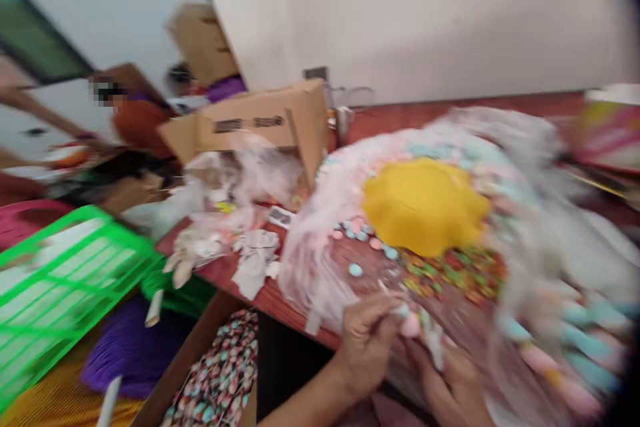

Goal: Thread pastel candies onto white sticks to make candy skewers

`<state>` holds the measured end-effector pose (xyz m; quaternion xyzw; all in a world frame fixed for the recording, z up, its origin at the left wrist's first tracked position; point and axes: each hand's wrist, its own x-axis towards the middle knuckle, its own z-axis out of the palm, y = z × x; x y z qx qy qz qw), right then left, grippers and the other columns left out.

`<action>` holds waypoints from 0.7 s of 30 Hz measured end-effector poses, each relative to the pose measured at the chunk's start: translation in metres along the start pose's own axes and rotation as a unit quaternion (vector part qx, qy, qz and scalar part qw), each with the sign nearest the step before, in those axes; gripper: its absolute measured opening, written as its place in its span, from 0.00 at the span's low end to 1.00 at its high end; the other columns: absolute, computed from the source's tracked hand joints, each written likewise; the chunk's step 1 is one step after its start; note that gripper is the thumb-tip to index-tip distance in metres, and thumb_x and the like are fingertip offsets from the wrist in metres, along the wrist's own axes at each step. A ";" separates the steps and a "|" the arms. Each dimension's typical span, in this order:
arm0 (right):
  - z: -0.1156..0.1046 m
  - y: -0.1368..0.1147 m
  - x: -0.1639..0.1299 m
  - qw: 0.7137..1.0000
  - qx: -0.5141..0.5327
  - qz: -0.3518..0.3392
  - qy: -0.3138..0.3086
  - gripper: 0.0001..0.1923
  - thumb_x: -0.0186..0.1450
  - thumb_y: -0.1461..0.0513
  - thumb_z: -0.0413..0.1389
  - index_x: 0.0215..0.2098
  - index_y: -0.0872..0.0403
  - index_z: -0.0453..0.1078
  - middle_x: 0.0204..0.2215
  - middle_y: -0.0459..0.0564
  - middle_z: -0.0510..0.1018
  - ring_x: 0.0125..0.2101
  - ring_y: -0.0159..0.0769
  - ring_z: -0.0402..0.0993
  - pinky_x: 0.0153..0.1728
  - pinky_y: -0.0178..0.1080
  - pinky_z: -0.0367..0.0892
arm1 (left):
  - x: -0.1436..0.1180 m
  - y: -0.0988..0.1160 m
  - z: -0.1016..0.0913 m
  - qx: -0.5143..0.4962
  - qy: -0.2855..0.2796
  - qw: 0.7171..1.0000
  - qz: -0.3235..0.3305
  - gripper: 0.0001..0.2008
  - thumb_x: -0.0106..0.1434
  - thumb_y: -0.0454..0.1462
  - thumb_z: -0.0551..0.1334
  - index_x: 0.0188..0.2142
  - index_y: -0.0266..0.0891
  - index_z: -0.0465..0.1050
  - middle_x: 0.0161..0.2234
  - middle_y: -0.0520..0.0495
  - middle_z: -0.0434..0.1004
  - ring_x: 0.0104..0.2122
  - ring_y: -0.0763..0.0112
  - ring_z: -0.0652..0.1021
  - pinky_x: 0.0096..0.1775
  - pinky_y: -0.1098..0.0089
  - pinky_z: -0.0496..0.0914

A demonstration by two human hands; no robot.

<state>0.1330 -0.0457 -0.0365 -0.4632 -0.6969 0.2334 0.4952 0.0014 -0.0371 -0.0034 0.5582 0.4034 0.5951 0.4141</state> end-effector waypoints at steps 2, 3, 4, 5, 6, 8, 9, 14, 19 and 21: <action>-0.021 -0.005 -0.011 1.000 -0.015 0.008 -0.014 0.13 0.66 0.64 0.50 0.29 0.52 0.74 0.19 0.43 0.75 0.20 0.33 0.73 0.26 0.32 0.72 | 0.001 0.001 0.001 0.008 -0.024 1.000 -0.007 0.10 0.67 0.41 0.63 0.44 0.44 0.81 0.42 0.45 0.85 0.43 0.64 0.82 0.49 0.63 0.76; -0.031 -0.005 -0.014 1.000 -0.021 0.003 -0.016 0.13 0.65 0.66 0.49 0.31 0.52 0.75 0.20 0.44 0.76 0.22 0.33 0.74 0.28 0.32 0.73 | 0.002 0.001 0.001 0.008 -0.037 0.999 -0.019 0.10 0.67 0.40 0.63 0.45 0.43 0.81 0.42 0.46 0.85 0.42 0.65 0.83 0.48 0.64 0.77; -0.041 -0.004 -0.015 1.000 -0.028 0.001 -0.010 0.14 0.64 0.68 0.48 0.33 0.52 0.75 0.22 0.44 0.77 0.23 0.33 0.75 0.29 0.32 0.73 | 0.003 0.001 -0.001 0.005 -0.051 0.998 -0.034 0.11 0.67 0.40 0.63 0.47 0.43 0.80 0.42 0.46 0.85 0.41 0.66 0.83 0.47 0.65 0.78; -0.051 -0.001 -0.017 0.999 -0.036 0.003 0.008 0.13 0.63 0.68 0.49 0.34 0.53 0.75 0.22 0.44 0.77 0.23 0.33 0.75 0.29 0.32 0.72 | 0.006 0.001 -0.002 -0.001 -0.061 0.997 -0.051 0.13 0.67 0.41 0.62 0.49 0.43 0.79 0.43 0.45 0.84 0.40 0.66 0.83 0.45 0.65 0.78; -0.061 0.004 -0.019 0.999 -0.040 0.015 0.031 0.11 0.62 0.68 0.50 0.33 0.53 0.75 0.21 0.43 0.75 0.21 0.32 0.73 0.26 0.32 0.71 | 0.010 0.001 -0.004 -0.004 -0.067 0.996 -0.067 0.15 0.68 0.42 0.62 0.52 0.43 0.77 0.44 0.44 0.84 0.38 0.67 0.83 0.43 0.65 0.79; -0.080 0.015 -0.024 0.993 -0.021 0.077 0.082 0.09 0.64 0.66 0.53 0.27 0.53 0.72 0.17 0.41 0.69 0.17 0.29 0.66 0.21 0.31 0.65 | 0.022 0.000 -0.008 0.015 -0.064 0.994 -0.084 0.18 0.68 0.42 0.61 0.56 0.43 0.73 0.45 0.43 0.83 0.35 0.68 0.83 0.40 0.66 0.79; -0.088 0.020 -0.027 0.988 -0.002 0.115 0.104 0.10 0.65 0.64 0.54 0.25 0.53 0.70 0.16 0.41 0.66 0.16 0.28 0.63 0.19 0.31 0.62 | 0.031 0.000 -0.009 0.046 -0.062 0.994 -0.080 0.18 0.68 0.42 0.61 0.55 0.42 0.73 0.43 0.44 0.83 0.34 0.69 0.83 0.38 0.66 0.79; -0.103 0.037 -0.040 0.970 0.018 0.184 0.155 0.14 0.66 0.58 0.57 0.23 0.53 0.69 0.17 0.42 0.66 0.19 0.29 0.61 0.22 0.33 0.61 | 0.081 -0.015 0.002 0.301 -0.214 0.929 0.026 0.08 0.65 0.35 0.61 0.38 0.39 0.81 0.34 0.45 0.83 0.34 0.67 0.80 0.40 0.67 0.74; -0.098 0.040 -0.049 0.973 -0.024 0.174 0.147 0.20 0.67 0.57 0.56 0.18 0.53 0.63 0.18 0.42 0.67 0.20 0.28 0.62 0.24 0.33 0.61 | 0.099 -0.032 0.028 0.476 -0.306 0.825 -0.005 0.08 0.63 0.33 0.61 0.31 0.38 0.80 0.32 0.44 0.78 0.35 0.65 0.77 0.40 0.66 0.70; -0.099 0.041 -0.052 0.974 -0.015 0.175 0.145 0.19 0.68 0.58 0.56 0.20 0.53 0.65 0.18 0.42 0.67 0.20 0.28 0.62 0.24 0.33 0.62 | 0.097 -0.034 0.032 0.498 -0.304 0.812 -0.014 0.09 0.63 0.33 0.61 0.29 0.38 0.79 0.31 0.45 0.76 0.34 0.65 0.76 0.39 0.66 0.69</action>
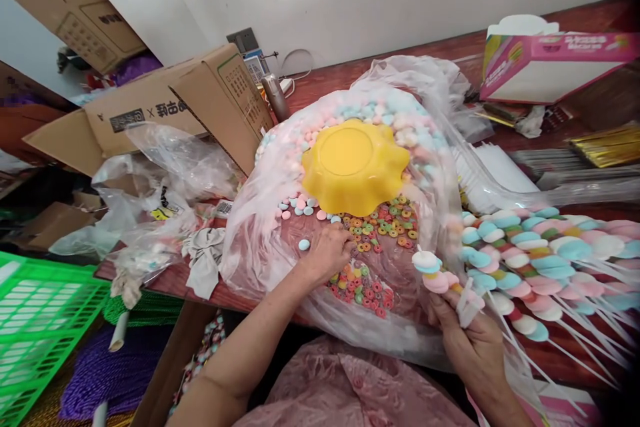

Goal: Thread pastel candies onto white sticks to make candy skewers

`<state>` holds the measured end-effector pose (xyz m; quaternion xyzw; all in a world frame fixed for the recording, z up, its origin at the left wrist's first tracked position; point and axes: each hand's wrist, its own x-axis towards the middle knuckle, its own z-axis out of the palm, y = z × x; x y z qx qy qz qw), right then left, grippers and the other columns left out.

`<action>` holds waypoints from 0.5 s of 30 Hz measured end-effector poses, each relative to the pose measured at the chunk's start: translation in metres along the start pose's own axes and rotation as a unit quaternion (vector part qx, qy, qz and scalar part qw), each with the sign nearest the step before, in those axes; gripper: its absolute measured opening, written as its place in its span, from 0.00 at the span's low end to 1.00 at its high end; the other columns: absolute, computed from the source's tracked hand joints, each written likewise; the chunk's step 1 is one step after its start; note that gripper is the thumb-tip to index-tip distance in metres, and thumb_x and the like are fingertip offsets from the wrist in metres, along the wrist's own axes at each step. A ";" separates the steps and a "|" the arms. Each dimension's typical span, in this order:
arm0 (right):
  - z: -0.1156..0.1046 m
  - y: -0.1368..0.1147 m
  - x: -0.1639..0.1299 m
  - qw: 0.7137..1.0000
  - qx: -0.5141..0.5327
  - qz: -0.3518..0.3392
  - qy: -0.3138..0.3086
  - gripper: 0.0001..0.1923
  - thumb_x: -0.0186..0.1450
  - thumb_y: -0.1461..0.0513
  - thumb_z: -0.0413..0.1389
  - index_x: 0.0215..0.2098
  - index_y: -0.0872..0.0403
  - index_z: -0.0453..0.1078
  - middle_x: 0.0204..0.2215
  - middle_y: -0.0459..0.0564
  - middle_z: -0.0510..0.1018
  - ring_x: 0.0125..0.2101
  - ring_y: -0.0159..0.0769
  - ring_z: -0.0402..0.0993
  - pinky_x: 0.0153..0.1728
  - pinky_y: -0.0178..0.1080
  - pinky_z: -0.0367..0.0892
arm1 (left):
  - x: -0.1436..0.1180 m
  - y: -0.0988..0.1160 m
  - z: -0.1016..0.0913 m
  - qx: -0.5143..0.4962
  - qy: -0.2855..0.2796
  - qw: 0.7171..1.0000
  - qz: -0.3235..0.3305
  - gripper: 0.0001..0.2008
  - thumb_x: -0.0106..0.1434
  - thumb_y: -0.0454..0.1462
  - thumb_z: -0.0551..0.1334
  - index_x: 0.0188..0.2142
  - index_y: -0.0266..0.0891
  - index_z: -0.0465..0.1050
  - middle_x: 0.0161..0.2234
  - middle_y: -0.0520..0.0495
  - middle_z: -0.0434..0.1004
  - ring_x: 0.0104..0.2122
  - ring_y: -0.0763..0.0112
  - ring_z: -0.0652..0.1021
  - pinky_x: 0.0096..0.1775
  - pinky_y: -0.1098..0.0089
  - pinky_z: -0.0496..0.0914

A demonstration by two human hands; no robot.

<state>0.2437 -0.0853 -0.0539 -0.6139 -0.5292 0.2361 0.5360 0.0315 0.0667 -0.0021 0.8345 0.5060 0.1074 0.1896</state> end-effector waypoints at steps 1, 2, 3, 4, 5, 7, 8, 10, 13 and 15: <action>-0.001 0.001 -0.001 1.000 0.005 0.001 -0.003 0.18 0.68 0.58 0.55 0.20 0.53 0.65 0.18 0.42 0.67 0.20 0.28 0.62 0.24 0.33 0.61 | -0.001 0.000 0.001 -0.004 0.007 1.000 -0.001 0.09 0.63 0.32 0.61 0.28 0.37 0.79 0.31 0.45 0.76 0.34 0.65 0.75 0.39 0.66 0.68; -0.002 0.003 -0.002 1.000 0.007 0.003 -0.007 0.18 0.68 0.58 0.55 0.20 0.53 0.65 0.18 0.42 0.67 0.20 0.28 0.62 0.24 0.33 0.61 | -0.002 -0.001 0.002 -0.013 0.017 1.000 0.000 0.08 0.62 0.32 0.61 0.28 0.37 0.78 0.31 0.46 0.75 0.34 0.65 0.75 0.39 0.66 0.68; -0.003 0.005 -0.003 1.000 0.009 0.005 -0.013 0.19 0.68 0.58 0.56 0.20 0.53 0.65 0.18 0.43 0.67 0.20 0.29 0.62 0.24 0.33 0.61 | -0.003 -0.002 0.002 -0.029 0.028 0.999 0.002 0.07 0.61 0.31 0.61 0.28 0.37 0.78 0.30 0.46 0.75 0.34 0.65 0.75 0.39 0.66 0.68; -0.003 0.008 -0.003 1.000 0.010 0.006 -0.017 0.19 0.68 0.58 0.56 0.19 0.53 0.64 0.19 0.43 0.68 0.20 0.29 0.63 0.24 0.34 0.62 | -0.003 -0.003 0.003 -0.051 0.041 0.998 0.001 0.07 0.61 0.30 0.61 0.28 0.37 0.77 0.30 0.47 0.76 0.34 0.66 0.75 0.39 0.67 0.68; -0.004 0.010 -0.004 1.000 0.011 0.006 -0.021 0.19 0.68 0.58 0.56 0.19 0.53 0.64 0.19 0.43 0.68 0.21 0.30 0.63 0.25 0.34 0.62 | -0.003 -0.004 0.003 -0.078 0.053 0.996 -0.002 0.07 0.60 0.30 0.62 0.28 0.37 0.77 0.29 0.47 0.76 0.33 0.67 0.75 0.38 0.67 0.68; -0.004 0.014 -0.006 0.999 0.013 0.007 -0.033 0.19 0.67 0.58 0.57 0.19 0.52 0.63 0.20 0.44 0.68 0.22 0.31 0.64 0.26 0.35 0.63 | 0.001 -0.005 0.004 -0.127 0.069 0.989 -0.015 0.06 0.61 0.30 0.61 0.29 0.37 0.77 0.28 0.49 0.77 0.31 0.69 0.75 0.37 0.69 0.68; -0.004 0.015 -0.006 0.999 0.013 0.008 -0.040 0.19 0.67 0.58 0.57 0.19 0.52 0.63 0.20 0.44 0.69 0.23 0.31 0.64 0.26 0.35 0.63 | 0.004 -0.004 0.004 -0.141 0.071 0.987 -0.023 0.06 0.61 0.31 0.62 0.29 0.37 0.77 0.28 0.49 0.77 0.30 0.70 0.75 0.36 0.69 0.68; -0.003 0.016 -0.007 0.999 0.013 0.006 -0.048 0.18 0.67 0.58 0.57 0.20 0.53 0.64 0.20 0.44 0.68 0.22 0.31 0.63 0.26 0.35 0.62 | 0.011 -0.001 0.004 -0.135 0.060 0.989 -0.031 0.07 0.62 0.32 0.62 0.28 0.37 0.78 0.27 0.50 0.77 0.29 0.70 0.74 0.35 0.70 0.67; -0.003 0.015 -0.008 0.999 0.022 0.005 -0.048 0.16 0.67 0.59 0.56 0.21 0.53 0.65 0.20 0.43 0.67 0.22 0.31 0.63 0.26 0.35 0.63 | 0.019 0.004 0.003 -0.086 0.035 0.996 -0.015 0.08 0.61 0.32 0.62 0.27 0.38 0.78 0.29 0.48 0.77 0.31 0.68 0.75 0.37 0.68 0.68; -0.002 0.014 -0.008 0.999 0.026 0.004 -0.041 0.15 0.67 0.59 0.57 0.22 0.53 0.67 0.21 0.43 0.68 0.23 0.31 0.63 0.27 0.35 0.64 | 0.019 0.006 0.004 -0.053 0.037 0.998 0.011 0.08 0.62 0.31 0.62 0.27 0.38 0.77 0.31 0.47 0.78 0.35 0.66 0.76 0.41 0.67 0.69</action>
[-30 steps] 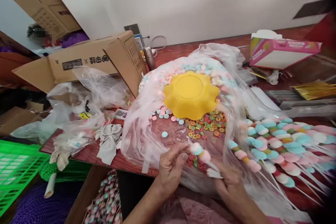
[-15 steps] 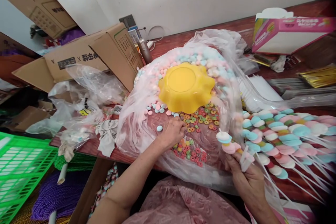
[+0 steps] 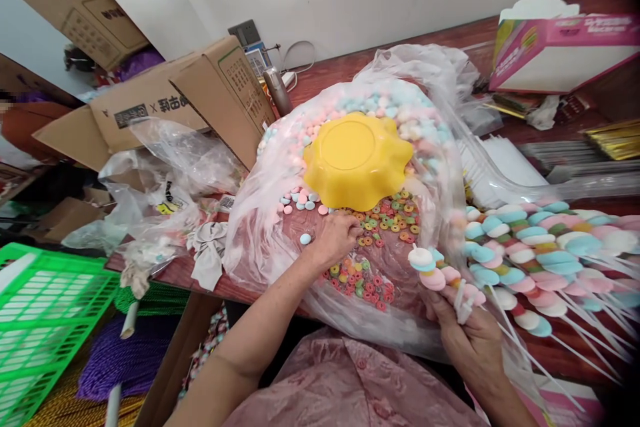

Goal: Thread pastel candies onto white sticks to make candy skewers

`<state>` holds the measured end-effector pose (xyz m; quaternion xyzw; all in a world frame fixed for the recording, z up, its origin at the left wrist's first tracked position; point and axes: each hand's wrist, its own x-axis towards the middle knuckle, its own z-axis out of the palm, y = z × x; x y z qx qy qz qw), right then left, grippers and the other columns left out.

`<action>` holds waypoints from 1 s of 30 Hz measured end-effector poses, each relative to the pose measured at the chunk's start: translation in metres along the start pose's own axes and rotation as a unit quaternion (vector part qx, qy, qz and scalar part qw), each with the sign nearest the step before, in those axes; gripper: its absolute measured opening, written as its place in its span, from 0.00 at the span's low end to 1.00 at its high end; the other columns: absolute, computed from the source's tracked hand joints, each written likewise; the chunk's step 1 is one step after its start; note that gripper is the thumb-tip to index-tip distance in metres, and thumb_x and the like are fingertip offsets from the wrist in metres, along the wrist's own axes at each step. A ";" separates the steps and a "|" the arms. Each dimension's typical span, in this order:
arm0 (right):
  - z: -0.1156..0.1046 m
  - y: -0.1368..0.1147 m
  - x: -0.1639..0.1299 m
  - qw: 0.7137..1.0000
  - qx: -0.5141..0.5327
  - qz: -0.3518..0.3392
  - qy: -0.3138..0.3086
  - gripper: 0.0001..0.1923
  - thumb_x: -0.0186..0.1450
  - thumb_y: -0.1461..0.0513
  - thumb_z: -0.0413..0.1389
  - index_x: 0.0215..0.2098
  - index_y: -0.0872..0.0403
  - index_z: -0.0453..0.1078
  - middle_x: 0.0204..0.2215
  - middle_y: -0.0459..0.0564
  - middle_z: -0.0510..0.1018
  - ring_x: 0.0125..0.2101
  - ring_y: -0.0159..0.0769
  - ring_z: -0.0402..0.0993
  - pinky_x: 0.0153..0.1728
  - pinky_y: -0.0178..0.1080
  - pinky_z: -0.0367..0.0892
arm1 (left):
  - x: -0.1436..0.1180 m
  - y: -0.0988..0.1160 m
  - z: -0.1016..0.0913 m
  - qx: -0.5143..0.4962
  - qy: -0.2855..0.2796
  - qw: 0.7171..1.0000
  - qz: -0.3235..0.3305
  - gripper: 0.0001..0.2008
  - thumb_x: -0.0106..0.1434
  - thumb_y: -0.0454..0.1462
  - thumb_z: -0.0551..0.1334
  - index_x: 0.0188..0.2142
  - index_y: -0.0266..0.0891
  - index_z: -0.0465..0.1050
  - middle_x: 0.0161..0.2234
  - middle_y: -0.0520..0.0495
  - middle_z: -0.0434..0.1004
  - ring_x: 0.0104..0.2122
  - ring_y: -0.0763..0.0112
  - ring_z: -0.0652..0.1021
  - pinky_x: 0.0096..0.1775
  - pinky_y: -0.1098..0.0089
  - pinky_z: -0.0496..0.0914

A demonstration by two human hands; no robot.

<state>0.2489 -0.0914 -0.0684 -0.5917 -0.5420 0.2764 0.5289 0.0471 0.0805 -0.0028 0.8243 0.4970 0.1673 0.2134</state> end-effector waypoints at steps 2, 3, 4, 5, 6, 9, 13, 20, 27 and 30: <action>0.000 0.001 0.000 1.000 0.000 -0.007 0.003 0.13 0.66 0.59 0.57 0.24 0.53 0.69 0.21 0.43 0.67 0.23 0.31 0.63 0.26 0.35 0.64 | -0.003 0.003 0.002 0.033 0.008 0.999 0.034 0.08 0.62 0.30 0.61 0.28 0.37 0.77 0.32 0.45 0.78 0.38 0.64 0.75 0.45 0.65 0.69; 0.000 0.001 0.000 1.000 -0.001 -0.012 0.003 0.12 0.66 0.60 0.57 0.25 0.53 0.70 0.21 0.42 0.67 0.22 0.30 0.62 0.26 0.35 0.64 | -0.006 0.005 0.003 0.051 0.009 0.997 0.050 0.08 0.62 0.30 0.61 0.29 0.37 0.76 0.32 0.44 0.78 0.39 0.63 0.75 0.46 0.64 0.69; 0.000 0.001 0.000 1.000 -0.003 -0.017 0.002 0.12 0.66 0.60 0.56 0.25 0.53 0.70 0.21 0.42 0.67 0.22 0.30 0.62 0.26 0.34 0.63 | -0.008 0.007 0.004 0.071 0.008 0.996 0.061 0.08 0.62 0.29 0.60 0.29 0.37 0.76 0.32 0.43 0.78 0.39 0.61 0.75 0.46 0.63 0.69; 0.000 0.001 0.001 1.000 -0.008 -0.018 -0.001 0.11 0.66 0.61 0.56 0.26 0.53 0.70 0.21 0.42 0.66 0.22 0.30 0.62 0.26 0.34 0.63 | -0.010 0.010 0.005 0.089 0.006 0.994 0.066 0.09 0.62 0.28 0.59 0.28 0.37 0.76 0.32 0.42 0.78 0.39 0.60 0.75 0.45 0.62 0.69; 0.000 0.000 0.001 1.000 -0.017 -0.020 -0.005 0.10 0.67 0.61 0.55 0.27 0.53 0.70 0.21 0.42 0.66 0.22 0.29 0.61 0.25 0.34 0.62 | -0.012 0.012 0.006 0.102 0.003 0.993 0.064 0.09 0.62 0.27 0.58 0.28 0.37 0.75 0.32 0.41 0.78 0.38 0.59 0.75 0.44 0.61 0.69; 0.000 -0.005 0.004 0.998 -0.050 -0.024 -0.010 0.10 0.67 0.61 0.54 0.29 0.53 0.71 0.20 0.42 0.68 0.21 0.30 0.62 0.24 0.34 0.61 | -0.014 0.017 0.010 0.098 0.000 0.994 0.044 0.11 0.59 0.25 0.57 0.27 0.37 0.75 0.31 0.40 0.78 0.37 0.59 0.75 0.43 0.60 0.70; -0.002 -0.011 0.006 0.996 -0.074 -0.038 -0.013 0.10 0.66 0.62 0.52 0.29 0.53 0.72 0.21 0.44 0.72 0.22 0.32 0.66 0.26 0.35 0.64 | -0.019 0.018 0.010 -0.085 0.061 0.994 0.002 0.08 0.57 0.26 0.62 0.30 0.37 0.78 0.30 0.45 0.78 0.35 0.64 0.76 0.44 0.61 0.71; -0.001 -0.040 0.009 0.973 -0.140 -0.164 -0.082 0.24 0.57 0.70 0.47 0.47 0.51 0.76 0.28 0.46 0.81 0.23 0.36 0.76 0.30 0.37 0.73 | -0.058 0.029 -0.017 -0.544 0.136 0.825 -0.067 0.13 0.48 0.37 0.75 0.34 0.37 0.79 0.28 0.52 0.77 0.28 0.76 0.76 0.33 0.74 0.74; 0.018 -0.063 0.014 0.952 -0.134 -0.236 -0.138 0.30 0.56 0.73 0.45 0.53 0.52 0.73 0.37 0.49 0.84 0.32 0.37 0.82 0.34 0.36 0.76 | -0.093 0.029 -0.028 -0.432 0.256 0.865 0.008 0.06 0.56 0.37 0.72 0.32 0.37 0.79 0.29 0.50 0.79 0.30 0.74 0.77 0.34 0.72 0.74; 0.025 -0.062 0.010 0.954 -0.139 -0.226 -0.140 0.30 0.56 0.72 0.46 0.53 0.51 0.75 0.40 0.50 0.84 0.36 0.39 0.82 0.36 0.38 0.77 | -0.100 0.023 -0.031 -0.340 0.285 0.894 0.056 0.04 0.60 0.37 0.69 0.33 0.38 0.79 0.29 0.49 0.80 0.30 0.73 0.77 0.35 0.71 0.74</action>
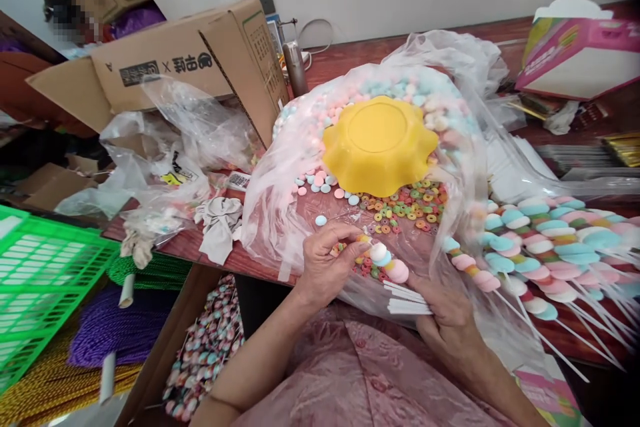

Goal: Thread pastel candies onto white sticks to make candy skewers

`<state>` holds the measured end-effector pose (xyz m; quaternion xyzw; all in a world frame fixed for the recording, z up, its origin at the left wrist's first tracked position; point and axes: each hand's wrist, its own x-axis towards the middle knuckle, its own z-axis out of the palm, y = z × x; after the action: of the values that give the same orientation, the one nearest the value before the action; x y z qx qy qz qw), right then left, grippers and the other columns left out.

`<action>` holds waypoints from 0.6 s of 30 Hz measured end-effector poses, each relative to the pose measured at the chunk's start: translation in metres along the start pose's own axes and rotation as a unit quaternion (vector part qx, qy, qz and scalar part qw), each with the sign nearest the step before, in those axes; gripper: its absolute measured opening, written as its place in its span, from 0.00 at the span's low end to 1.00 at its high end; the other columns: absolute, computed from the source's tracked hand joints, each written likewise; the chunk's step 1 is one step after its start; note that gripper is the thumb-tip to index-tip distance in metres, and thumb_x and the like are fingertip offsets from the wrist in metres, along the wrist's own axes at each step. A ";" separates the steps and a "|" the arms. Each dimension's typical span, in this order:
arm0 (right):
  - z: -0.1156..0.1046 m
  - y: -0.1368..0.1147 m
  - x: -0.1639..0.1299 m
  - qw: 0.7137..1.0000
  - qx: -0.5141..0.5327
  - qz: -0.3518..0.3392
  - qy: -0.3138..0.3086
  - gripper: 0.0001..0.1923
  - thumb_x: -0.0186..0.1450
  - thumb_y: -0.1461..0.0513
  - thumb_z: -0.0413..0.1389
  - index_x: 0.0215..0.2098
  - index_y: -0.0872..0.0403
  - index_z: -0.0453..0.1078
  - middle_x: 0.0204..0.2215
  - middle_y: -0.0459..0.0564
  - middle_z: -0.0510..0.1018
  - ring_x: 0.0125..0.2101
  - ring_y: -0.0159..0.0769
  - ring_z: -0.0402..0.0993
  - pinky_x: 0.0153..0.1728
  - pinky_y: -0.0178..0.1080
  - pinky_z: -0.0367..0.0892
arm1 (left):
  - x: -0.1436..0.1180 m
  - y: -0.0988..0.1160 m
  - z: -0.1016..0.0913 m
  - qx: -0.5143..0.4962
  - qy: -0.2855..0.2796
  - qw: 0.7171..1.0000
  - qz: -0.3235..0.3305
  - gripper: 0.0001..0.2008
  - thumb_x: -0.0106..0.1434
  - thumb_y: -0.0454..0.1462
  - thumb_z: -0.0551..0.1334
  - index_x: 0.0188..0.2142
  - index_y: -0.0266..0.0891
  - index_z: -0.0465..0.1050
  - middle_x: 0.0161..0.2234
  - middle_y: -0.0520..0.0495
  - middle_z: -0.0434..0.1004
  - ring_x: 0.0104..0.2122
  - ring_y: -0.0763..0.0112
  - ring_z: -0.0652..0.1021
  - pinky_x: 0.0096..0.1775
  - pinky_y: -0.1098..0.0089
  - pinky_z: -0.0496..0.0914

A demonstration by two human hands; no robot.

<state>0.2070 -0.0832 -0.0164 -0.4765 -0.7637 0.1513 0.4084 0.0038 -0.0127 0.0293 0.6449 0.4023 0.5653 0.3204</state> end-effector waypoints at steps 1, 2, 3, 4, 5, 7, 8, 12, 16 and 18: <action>0.003 0.000 -0.001 1.000 -0.006 0.008 -0.001 0.31 0.56 0.72 0.46 0.53 0.51 0.75 0.40 0.50 0.84 0.36 0.39 0.82 0.37 0.38 0.77 | -0.001 0.000 -0.003 0.016 -0.005 1.000 0.024 0.04 0.61 0.36 0.68 0.34 0.38 0.79 0.29 0.49 0.80 0.30 0.72 0.78 0.35 0.70 0.74; 0.005 0.000 -0.002 1.000 -0.013 0.014 -0.003 0.32 0.55 0.73 0.46 0.54 0.51 0.74 0.41 0.50 0.84 0.37 0.39 0.82 0.37 0.38 0.77 | -0.002 0.000 -0.005 0.028 -0.009 0.998 0.051 0.03 0.61 0.35 0.68 0.34 0.38 0.78 0.29 0.49 0.80 0.30 0.72 0.78 0.36 0.70 0.74; 0.007 0.000 -0.003 1.000 -0.021 0.019 -0.008 0.32 0.55 0.73 0.45 0.54 0.52 0.74 0.42 0.51 0.84 0.38 0.40 0.82 0.38 0.39 0.77 | -0.004 -0.001 -0.007 0.037 -0.014 0.996 0.077 0.02 0.61 0.34 0.68 0.35 0.38 0.78 0.29 0.49 0.80 0.31 0.71 0.78 0.37 0.69 0.73; 0.008 0.000 -0.003 0.999 -0.029 0.023 -0.018 0.33 0.55 0.73 0.45 0.54 0.52 0.74 0.41 0.51 0.84 0.38 0.40 0.82 0.38 0.39 0.77 | -0.005 -0.002 -0.009 0.043 -0.017 0.994 0.098 0.02 0.61 0.33 0.67 0.36 0.38 0.78 0.29 0.49 0.81 0.31 0.71 0.78 0.37 0.69 0.73; 0.009 0.000 -0.003 0.998 -0.038 0.026 -0.034 0.33 0.55 0.73 0.45 0.54 0.52 0.74 0.41 0.51 0.84 0.37 0.40 0.82 0.37 0.39 0.77 | -0.007 -0.003 -0.010 0.044 -0.016 0.993 0.110 0.03 0.61 0.32 0.67 0.36 0.39 0.78 0.30 0.49 0.81 0.31 0.71 0.78 0.38 0.69 0.73; 0.010 0.000 -0.002 0.996 -0.053 0.026 -0.064 0.32 0.54 0.73 0.44 0.53 0.53 0.75 0.39 0.51 0.84 0.36 0.40 0.82 0.36 0.40 0.77 | -0.010 -0.006 -0.012 0.034 -0.009 0.994 0.106 0.04 0.61 0.32 0.68 0.37 0.39 0.78 0.30 0.49 0.81 0.32 0.71 0.79 0.38 0.69 0.74; 0.010 -0.001 -0.002 0.995 -0.058 0.025 -0.074 0.32 0.54 0.73 0.44 0.52 0.54 0.75 0.38 0.51 0.85 0.35 0.41 0.82 0.36 0.40 0.77 | -0.011 -0.007 -0.013 0.028 -0.004 0.995 0.095 0.04 0.61 0.32 0.68 0.37 0.39 0.78 0.31 0.49 0.81 0.32 0.71 0.79 0.38 0.69 0.74; 0.013 -0.003 0.000 0.998 -0.044 0.010 -0.046 0.31 0.54 0.73 0.44 0.51 0.54 0.76 0.40 0.51 0.84 0.36 0.40 0.83 0.37 0.39 0.77 | -0.015 -0.009 -0.018 0.046 -0.015 0.994 0.095 0.04 0.63 0.32 0.67 0.38 0.39 0.77 0.32 0.48 0.82 0.33 0.71 0.79 0.39 0.70 0.74; 0.017 -0.007 0.003 1.000 0.003 -0.002 -0.010 0.27 0.57 0.73 0.46 0.49 0.54 0.76 0.38 0.50 0.85 0.31 0.37 0.83 0.30 0.35 0.77 | -0.018 -0.007 -0.024 0.124 -0.051 0.974 0.182 0.10 0.64 0.26 0.61 0.42 0.38 0.77 0.35 0.45 0.82 0.35 0.69 0.79 0.41 0.67 0.74; 0.021 -0.009 0.006 1.000 0.022 -0.017 0.001 0.26 0.57 0.73 0.47 0.48 0.53 0.77 0.35 0.49 0.85 0.27 0.36 0.82 0.27 0.34 0.76 | -0.021 -0.007 -0.025 0.126 -0.054 0.970 0.203 0.13 0.64 0.25 0.60 0.45 0.37 0.77 0.38 0.43 0.82 0.38 0.67 0.79 0.44 0.65 0.74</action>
<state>0.1844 -0.0796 -0.0210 -0.4546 -0.7677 0.1604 0.4222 -0.0225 -0.0287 0.0173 0.7778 0.3130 0.5276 0.1366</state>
